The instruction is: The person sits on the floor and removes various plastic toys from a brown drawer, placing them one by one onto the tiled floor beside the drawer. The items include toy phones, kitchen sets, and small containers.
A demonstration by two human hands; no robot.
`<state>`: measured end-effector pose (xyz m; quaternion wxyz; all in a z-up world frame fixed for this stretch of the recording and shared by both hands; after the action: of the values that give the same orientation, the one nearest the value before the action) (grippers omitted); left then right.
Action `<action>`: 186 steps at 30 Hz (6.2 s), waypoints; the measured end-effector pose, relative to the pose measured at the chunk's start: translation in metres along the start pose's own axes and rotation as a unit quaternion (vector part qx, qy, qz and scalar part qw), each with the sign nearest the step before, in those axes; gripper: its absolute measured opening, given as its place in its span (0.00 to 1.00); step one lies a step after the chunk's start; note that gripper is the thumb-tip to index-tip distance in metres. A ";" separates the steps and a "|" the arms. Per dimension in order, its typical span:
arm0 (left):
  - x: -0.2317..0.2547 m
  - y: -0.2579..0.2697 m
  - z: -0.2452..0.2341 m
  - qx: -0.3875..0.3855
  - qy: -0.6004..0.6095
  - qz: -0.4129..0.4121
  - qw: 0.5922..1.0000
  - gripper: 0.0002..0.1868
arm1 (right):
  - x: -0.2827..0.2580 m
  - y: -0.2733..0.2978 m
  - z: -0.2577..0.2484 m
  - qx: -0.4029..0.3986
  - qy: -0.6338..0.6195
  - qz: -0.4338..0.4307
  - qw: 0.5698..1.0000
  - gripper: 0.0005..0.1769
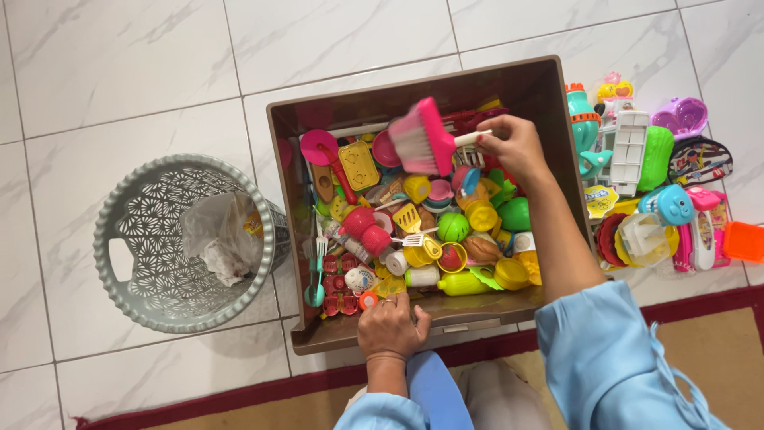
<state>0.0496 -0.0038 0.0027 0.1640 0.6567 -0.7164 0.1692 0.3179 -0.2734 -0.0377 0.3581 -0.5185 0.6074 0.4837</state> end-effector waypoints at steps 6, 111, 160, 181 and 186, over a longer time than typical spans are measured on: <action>0.001 0.000 0.000 0.001 -0.006 0.001 1.000 0.15 | 0.044 0.008 -0.012 0.067 -0.310 0.074 0.945 0.10; 0.001 0.000 -0.002 0.021 -0.022 0.020 0.999 0.15 | 0.090 -0.017 -0.305 0.493 -0.233 0.077 0.835 0.19; -0.002 0.002 0.003 0.012 0.009 0.004 1.000 0.15 | 0.063 -0.006 0.092 -0.137 0.270 0.042 0.952 0.19; -0.001 0.002 0.002 0.013 0.005 0.008 1.000 0.16 | 0.064 -0.002 0.083 -0.144 0.235 0.063 0.959 0.34; -0.001 0.002 0.001 0.017 0.004 0.009 1.000 0.17 | 0.077 -0.004 0.080 -0.126 0.226 0.053 0.964 0.41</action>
<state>0.0477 -0.0037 0.0014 0.1535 0.6520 -0.7190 0.1854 0.3007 -0.2185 -0.1324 0.1171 -0.6222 0.6337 0.4444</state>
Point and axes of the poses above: each hand's wrist, its own y-axis away from the middle knuckle, its own z-axis out of the palm, x = y × z, the point moved 5 cm from there along -y, towards the middle knuckle, and after that the axes turned 7 degrees about y, right-handed, at the moved point
